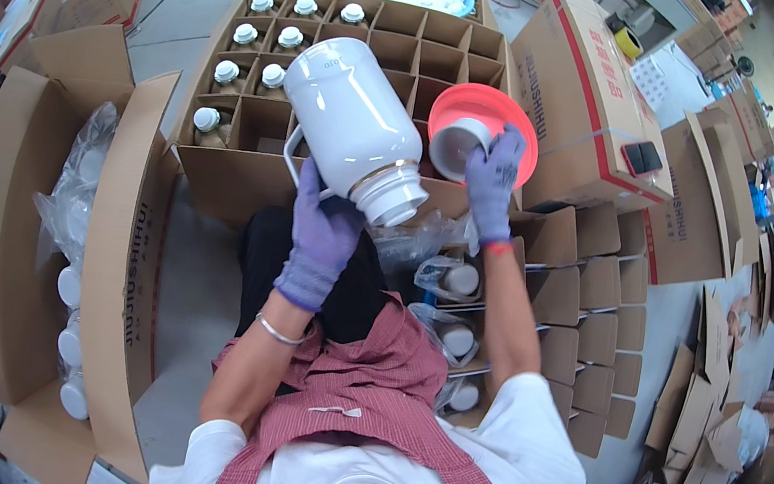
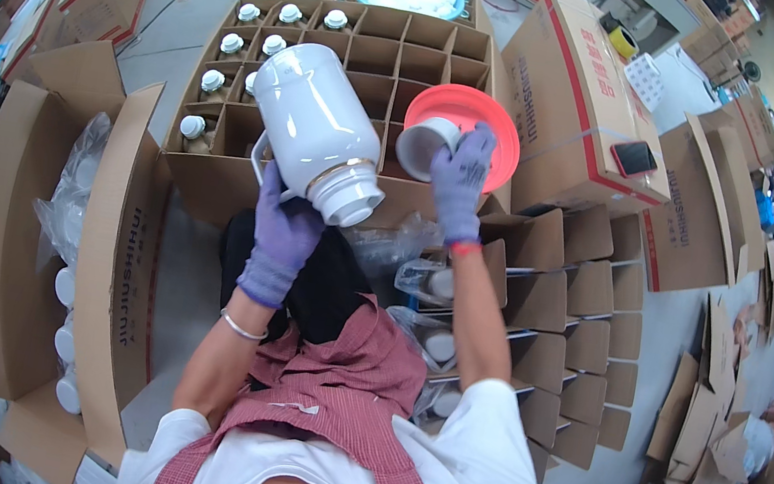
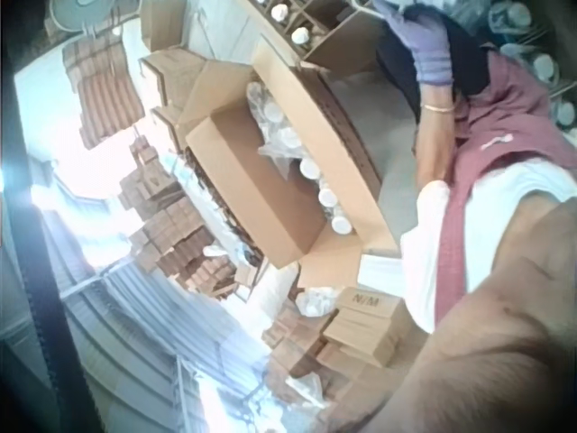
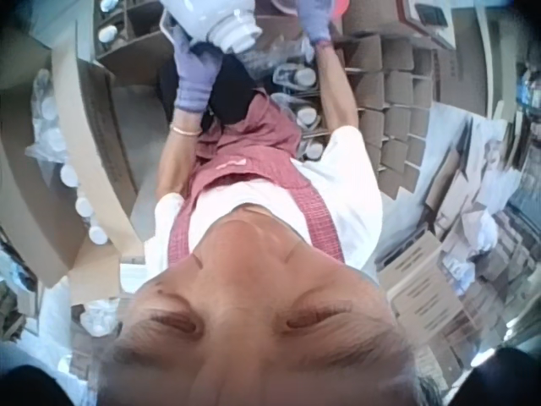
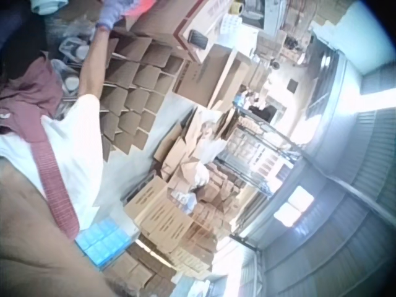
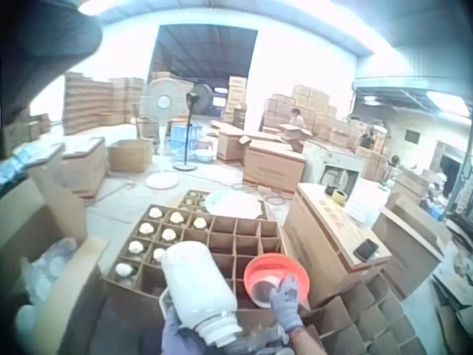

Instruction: The person assembles white electric kettles by inserting metal heating elements into the base, screwing on lids, and wrapping each unit in plastic. The person places the finished kettles into a cardboard box with dividers.

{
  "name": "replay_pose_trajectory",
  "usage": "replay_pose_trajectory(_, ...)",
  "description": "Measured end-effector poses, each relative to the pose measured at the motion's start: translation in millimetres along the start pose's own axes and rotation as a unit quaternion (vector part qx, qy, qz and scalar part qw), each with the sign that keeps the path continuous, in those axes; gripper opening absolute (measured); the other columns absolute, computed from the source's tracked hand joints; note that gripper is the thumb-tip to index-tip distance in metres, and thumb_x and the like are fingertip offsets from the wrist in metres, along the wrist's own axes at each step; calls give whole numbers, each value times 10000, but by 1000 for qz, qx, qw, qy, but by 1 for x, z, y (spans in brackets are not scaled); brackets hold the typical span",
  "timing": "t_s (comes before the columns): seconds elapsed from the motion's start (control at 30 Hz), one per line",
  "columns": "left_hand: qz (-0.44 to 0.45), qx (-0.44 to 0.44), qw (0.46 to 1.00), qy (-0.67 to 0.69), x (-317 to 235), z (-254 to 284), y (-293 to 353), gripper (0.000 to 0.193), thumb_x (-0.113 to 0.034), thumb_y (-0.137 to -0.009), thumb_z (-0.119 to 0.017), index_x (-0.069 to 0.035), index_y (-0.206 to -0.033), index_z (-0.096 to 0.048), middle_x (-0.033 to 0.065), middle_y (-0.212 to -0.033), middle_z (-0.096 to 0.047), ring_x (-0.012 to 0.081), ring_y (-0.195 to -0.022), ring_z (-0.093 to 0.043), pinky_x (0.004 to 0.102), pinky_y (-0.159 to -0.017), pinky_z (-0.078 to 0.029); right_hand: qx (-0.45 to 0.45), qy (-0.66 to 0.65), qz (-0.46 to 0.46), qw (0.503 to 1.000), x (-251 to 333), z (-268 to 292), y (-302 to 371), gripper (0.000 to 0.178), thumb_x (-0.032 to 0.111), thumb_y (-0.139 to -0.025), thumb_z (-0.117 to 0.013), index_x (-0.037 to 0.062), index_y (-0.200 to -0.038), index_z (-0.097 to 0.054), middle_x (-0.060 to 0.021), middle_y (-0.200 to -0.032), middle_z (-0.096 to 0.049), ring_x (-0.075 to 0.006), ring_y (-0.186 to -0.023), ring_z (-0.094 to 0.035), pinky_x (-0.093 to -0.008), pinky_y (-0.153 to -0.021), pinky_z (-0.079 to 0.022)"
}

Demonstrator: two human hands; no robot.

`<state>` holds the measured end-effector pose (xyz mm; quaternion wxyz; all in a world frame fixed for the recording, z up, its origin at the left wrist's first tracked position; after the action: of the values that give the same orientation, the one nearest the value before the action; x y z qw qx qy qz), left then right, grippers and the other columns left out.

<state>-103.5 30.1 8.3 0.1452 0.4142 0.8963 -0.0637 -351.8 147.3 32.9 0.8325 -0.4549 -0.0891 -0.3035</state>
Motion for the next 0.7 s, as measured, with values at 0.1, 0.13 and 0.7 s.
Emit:
replay_pose_trajectory(0.1, -21, -126, 990, 59, 14, 3, -17, 432, -363, -1040, -460, -91, -1376, -451, 116, -1235, -605, 258, -1165, -589, 395, -939, -545, 41, -172, -127, 976, 87, 42, 36, 573, 17, -868, -537, -84, -1394, -333, -198, -1206, -465, -279, -1077, -486, -397, -987, -406)
replay_pose_trajectory(0.13, -31, -147, 988, 33, 21, 4, -19, 435, -381, -1036, -468, -93, -1362, -464, 133, -1237, -602, 254, -1163, -589, 415, -921, -551, 6, -131, -76, 988, 99, 54, 49, 549, 14, -891, -512, -86, -1400, -330, -214, -1311, -430, -290, -1166, -471, -383, -1037, -383)
replay_pose_trajectory(0.7, -83, -144, 978, -124, -4, -3, 38, 594, -538, -1022, -436, -158, -1471, -347, 99, -1323, -550, 290, -1115, -625, 475, -917, -556, 169, -216, -70, 959, 134, 37, 66, 502, 176, -897, -677, -22, -1328, -511, -172, -1159, -581, -341, -991, -575, -399, -912, -488)
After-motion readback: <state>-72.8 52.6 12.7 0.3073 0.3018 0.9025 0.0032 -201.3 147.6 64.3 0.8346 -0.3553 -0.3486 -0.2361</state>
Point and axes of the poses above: each hand's wrist, its own y-axis away from the middle knuckle, its own z-axis out of the back of the hand, x = y × z, the point moved 6 cm from there along -y, towards the middle knuckle
